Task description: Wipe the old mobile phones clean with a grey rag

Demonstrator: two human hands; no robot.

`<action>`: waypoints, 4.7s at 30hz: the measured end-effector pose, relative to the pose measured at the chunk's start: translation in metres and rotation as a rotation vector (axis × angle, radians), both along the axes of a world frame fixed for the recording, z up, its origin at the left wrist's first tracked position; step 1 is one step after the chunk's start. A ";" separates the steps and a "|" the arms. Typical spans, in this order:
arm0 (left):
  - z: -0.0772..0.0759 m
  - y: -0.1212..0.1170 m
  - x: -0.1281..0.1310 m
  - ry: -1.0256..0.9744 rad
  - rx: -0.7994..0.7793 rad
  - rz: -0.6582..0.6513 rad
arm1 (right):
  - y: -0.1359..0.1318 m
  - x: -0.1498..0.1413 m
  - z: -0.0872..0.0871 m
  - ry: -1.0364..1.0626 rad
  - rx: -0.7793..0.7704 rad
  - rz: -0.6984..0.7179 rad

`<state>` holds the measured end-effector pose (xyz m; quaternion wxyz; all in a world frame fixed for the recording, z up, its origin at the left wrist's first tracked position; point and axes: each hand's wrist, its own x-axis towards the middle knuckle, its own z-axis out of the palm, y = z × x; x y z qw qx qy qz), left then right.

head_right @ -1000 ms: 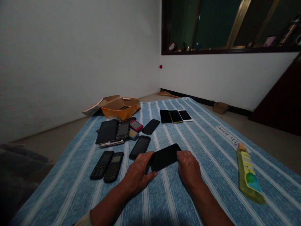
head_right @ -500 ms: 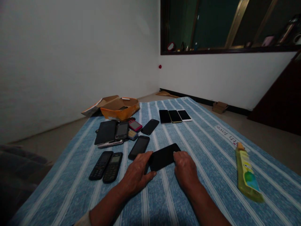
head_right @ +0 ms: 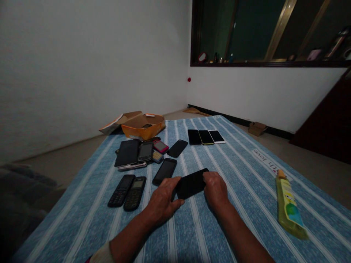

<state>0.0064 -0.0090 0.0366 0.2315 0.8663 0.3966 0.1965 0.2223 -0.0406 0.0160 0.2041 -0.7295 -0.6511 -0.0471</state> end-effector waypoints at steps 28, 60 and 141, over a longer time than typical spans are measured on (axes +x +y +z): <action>0.000 -0.001 -0.001 0.007 -0.011 -0.008 | 0.034 -0.007 0.021 -0.070 -0.146 -0.003; -0.019 0.002 -0.001 -0.107 -0.006 0.027 | 0.026 -0.073 0.022 -0.023 -0.162 0.291; -0.003 -0.005 0.005 0.009 0.100 0.219 | 0.039 -0.028 0.027 -0.051 -0.152 0.241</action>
